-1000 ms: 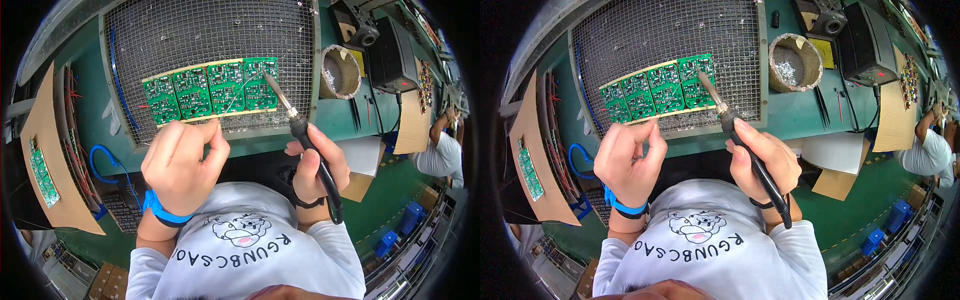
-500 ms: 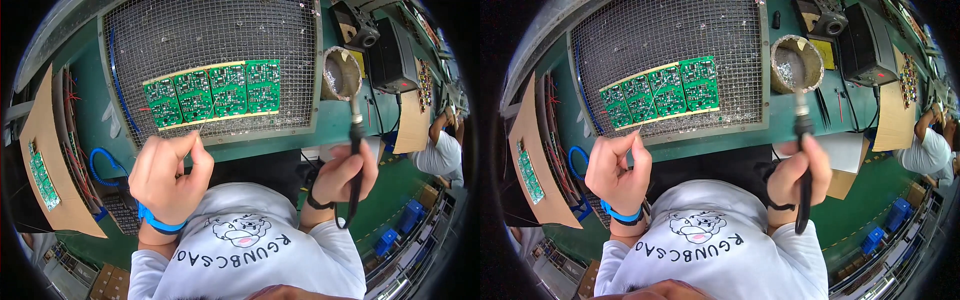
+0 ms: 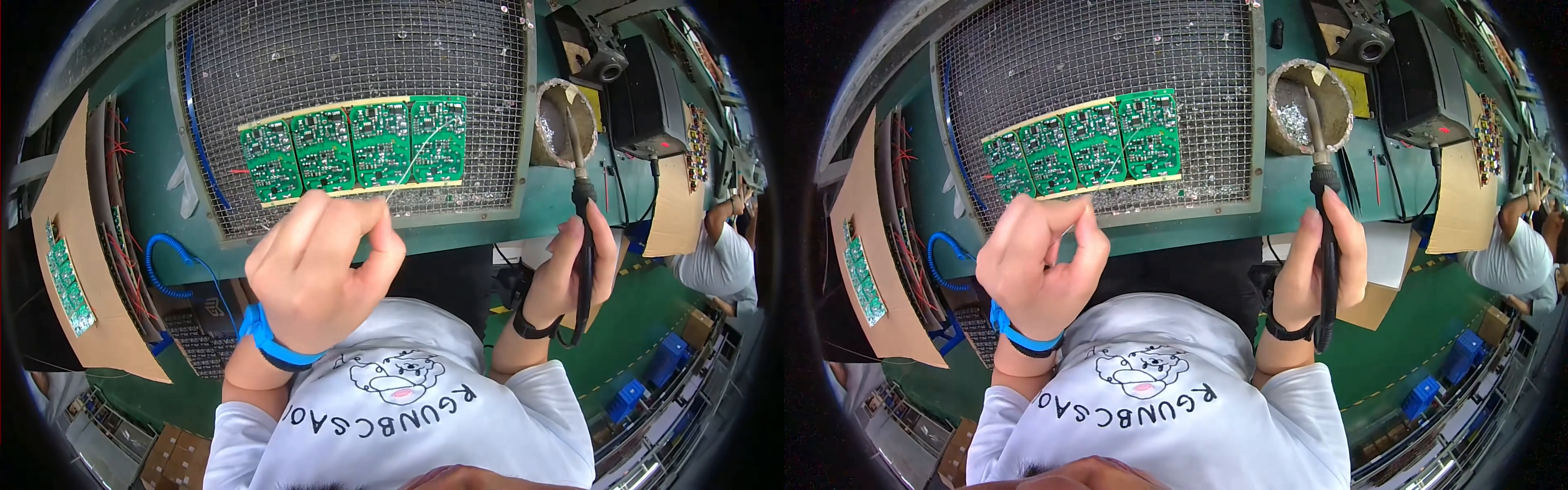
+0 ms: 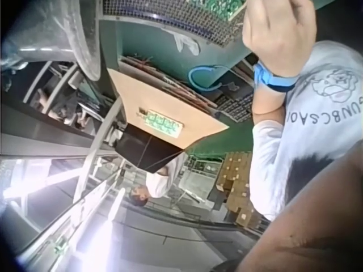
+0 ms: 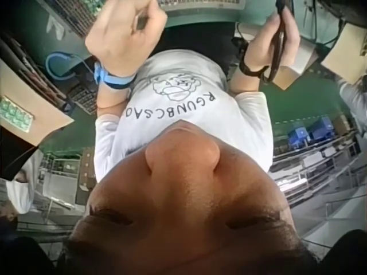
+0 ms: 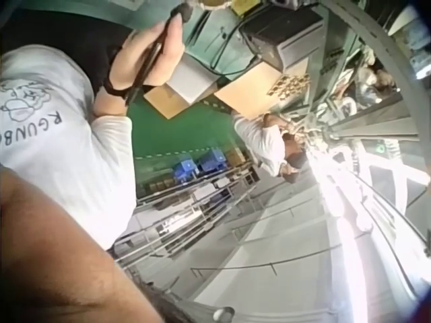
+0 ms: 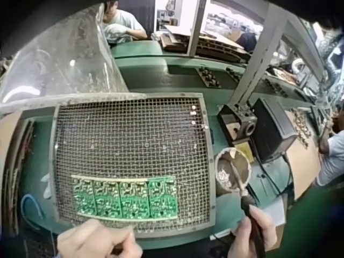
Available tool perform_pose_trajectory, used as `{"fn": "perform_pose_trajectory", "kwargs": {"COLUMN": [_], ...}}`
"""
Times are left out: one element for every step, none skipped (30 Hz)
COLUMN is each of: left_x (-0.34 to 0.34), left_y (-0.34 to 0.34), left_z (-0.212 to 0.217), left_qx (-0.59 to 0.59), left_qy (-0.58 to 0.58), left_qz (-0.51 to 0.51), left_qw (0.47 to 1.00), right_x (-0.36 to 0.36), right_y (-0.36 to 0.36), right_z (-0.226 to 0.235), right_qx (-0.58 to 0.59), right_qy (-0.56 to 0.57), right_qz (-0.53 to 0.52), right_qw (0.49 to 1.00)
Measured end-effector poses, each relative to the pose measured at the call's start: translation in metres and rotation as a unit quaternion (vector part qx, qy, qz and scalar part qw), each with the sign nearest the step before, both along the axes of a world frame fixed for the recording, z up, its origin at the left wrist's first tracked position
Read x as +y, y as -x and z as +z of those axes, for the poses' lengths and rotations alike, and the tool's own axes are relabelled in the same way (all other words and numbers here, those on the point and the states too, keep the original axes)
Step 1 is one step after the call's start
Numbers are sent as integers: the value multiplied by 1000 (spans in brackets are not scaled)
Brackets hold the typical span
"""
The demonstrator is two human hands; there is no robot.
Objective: The person picks up a circuit board, turns it over, and places it on a metal grate to solder components using a soldering iron and wire. After finishing, they place the board onto a stack on a cardboard sheet and pick up another board from a conveyor belt.
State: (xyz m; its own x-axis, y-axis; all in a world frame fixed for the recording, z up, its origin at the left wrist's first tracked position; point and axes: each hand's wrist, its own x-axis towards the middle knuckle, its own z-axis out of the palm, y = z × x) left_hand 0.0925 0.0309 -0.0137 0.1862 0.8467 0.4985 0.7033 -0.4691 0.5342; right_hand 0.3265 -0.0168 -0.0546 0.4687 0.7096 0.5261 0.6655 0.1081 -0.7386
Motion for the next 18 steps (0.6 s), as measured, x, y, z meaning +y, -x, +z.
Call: {"fn": "perform_pose_trajectory", "kwargs": {"left_x": [0,0,1,2,2,1,-1,-3,-4,-4,-4,-4,-4,-5,-7,-9,-9,-9], "left_y": [0,1,2,4,4,3,3,2,2,1,-1,-4,-6,-7,-8,-8,-9,-11], "left_z": [-1,0,2,3,4,4,3,3,3,2,1,0,-1,-1,1,2,3,2], "left_qx": [-4,-4,1,5,10,10,10,12,13,13,11,10,7,7,9,11,13,12], "left_qy": [0,1,9,18,27,27,23,18,13,13,7,0,-6,-6,-5,-4,-3,-3], "left_qz": [-7,-7,3,13,23,21,14,9,4,4,1,-2,-5,-5,-14,-24,-33,-33], "left_qw": [1000,1000,1000,1000,999,999,1000,1000,1000,1000,1000,1000,1000,1000,1000,1000,999,999], "right_x": [0,0,-1,-1,-1,-1,-1,-1,-1,-1,0,0,0,0,-1,-2,-3,-3], "right_y": [0,0,-1,-2,-4,-5,-5,-5,-4,-4,-3,-3,-2,-2,-3,-4,-5,-5], "right_z": [-1,-2,-3,-3,-3,-4,-4,-3,-2,-1,-2,-2,-2,-3,-3,-4,-4,-4], "right_qx": [17,33,33,35,37,39,38,42,46,49,49,49,47,46,45,42,38,34], "right_qy": [-14,-28,-28,-32,-36,-39,-39,-37,-35,-33,-33,-39,-44,-49,-49,-52,-55,-57], "right_qz": [5,11,10,9,9,8,6,11,16,21,21,22,22,23,23,27,31,35], "right_qw": [1000,999,999,999,999,998,998,998,998,998,998,998,998,997,997,997,997,997]}}
